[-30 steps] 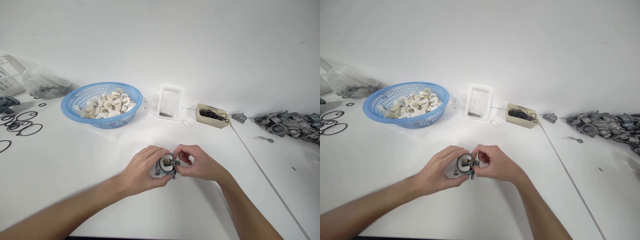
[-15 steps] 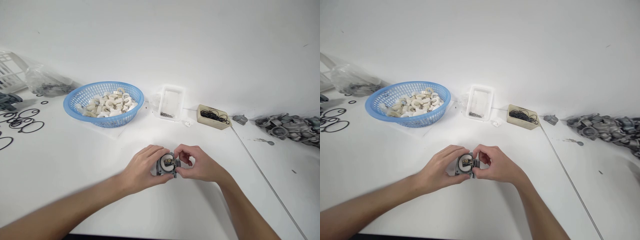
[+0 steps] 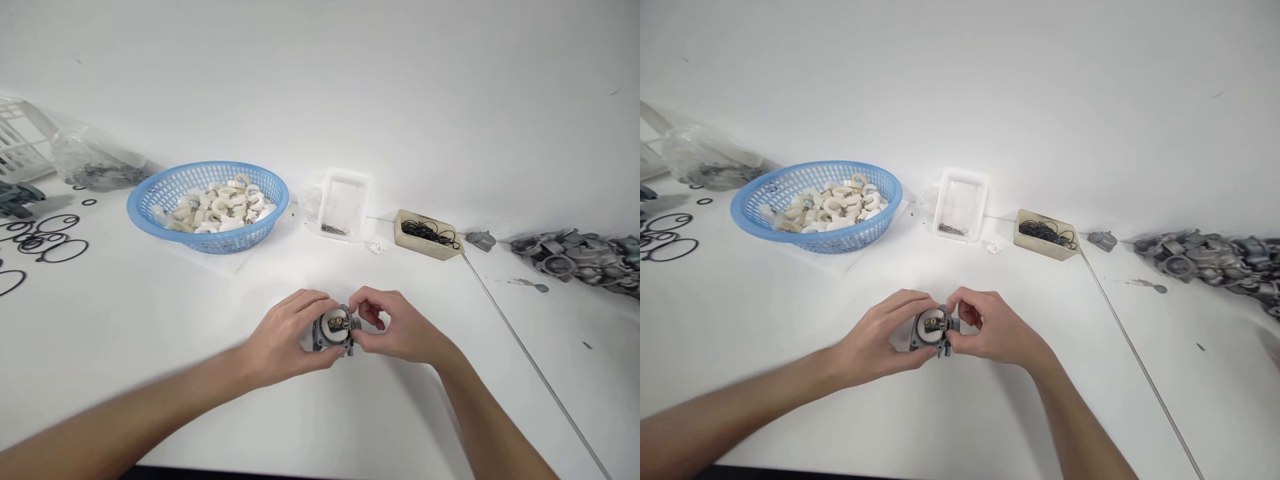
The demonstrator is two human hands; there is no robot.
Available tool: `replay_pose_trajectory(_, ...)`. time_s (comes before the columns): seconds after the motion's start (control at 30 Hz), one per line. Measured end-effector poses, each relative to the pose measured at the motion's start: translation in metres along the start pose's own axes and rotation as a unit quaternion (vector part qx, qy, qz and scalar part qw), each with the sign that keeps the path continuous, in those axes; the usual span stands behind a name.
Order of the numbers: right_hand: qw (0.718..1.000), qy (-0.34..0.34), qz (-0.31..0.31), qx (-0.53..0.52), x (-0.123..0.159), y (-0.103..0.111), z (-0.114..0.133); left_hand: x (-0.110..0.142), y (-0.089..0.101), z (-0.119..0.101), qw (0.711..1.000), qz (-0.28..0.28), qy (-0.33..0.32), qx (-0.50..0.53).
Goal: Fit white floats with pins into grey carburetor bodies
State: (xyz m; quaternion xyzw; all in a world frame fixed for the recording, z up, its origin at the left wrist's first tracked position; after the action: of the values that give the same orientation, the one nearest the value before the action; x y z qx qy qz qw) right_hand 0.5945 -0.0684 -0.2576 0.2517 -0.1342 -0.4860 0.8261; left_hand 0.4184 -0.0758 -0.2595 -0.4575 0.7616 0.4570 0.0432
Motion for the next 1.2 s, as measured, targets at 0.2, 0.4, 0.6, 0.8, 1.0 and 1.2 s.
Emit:
replay_pose_trajectory(0.2,1.000,-0.001,0.000,0.003,-0.0004,-0.0016,0.0002,0.0002,0.0002,0.0000,1.000,-0.003,0.000,0.000)
replay_pose_trajectory(0.4,1.000,0.006,-0.008,0.016,-0.0013,-0.0014,0.0014,0.0007,-0.0002,-0.0004,1.000,-0.006,-0.007,-0.003)
replay_pose_trajectory(0.6,1.000,0.008,-0.007,0.021,-0.0007,-0.0017,0.0017,0.0003,0.0009,-0.0013,1.000,-0.006,-0.003,-0.001)
replay_pose_trajectory(0.8,1.000,0.008,0.001,0.019,-0.0006,-0.0032,0.0026,0.0004,0.0008,0.0010,1.000,-0.003,0.003,-0.005)
replay_pose_trajectory(1.0,1.000,0.007,0.004,0.013,-0.0013,-0.0031,0.0036,0.0006,0.0003,0.0010,1.000,0.002,0.007,-0.003)
replay_pose_trajectory(1.2,1.000,0.002,0.014,0.001,-0.0010,-0.0047,0.0028,-0.0001,0.0001,0.0008,1.000,0.011,0.019,0.001)
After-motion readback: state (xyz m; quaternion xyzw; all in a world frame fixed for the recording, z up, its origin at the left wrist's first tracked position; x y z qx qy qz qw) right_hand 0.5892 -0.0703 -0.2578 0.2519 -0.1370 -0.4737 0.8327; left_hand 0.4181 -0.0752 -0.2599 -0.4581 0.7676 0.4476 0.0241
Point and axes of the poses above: each hand's wrist, its own x-axis away from the middle knuckle, its own y-axis out of the back of the hand, z = x × y, the point moved 7 cm from there along -x, towards the middle knuckle
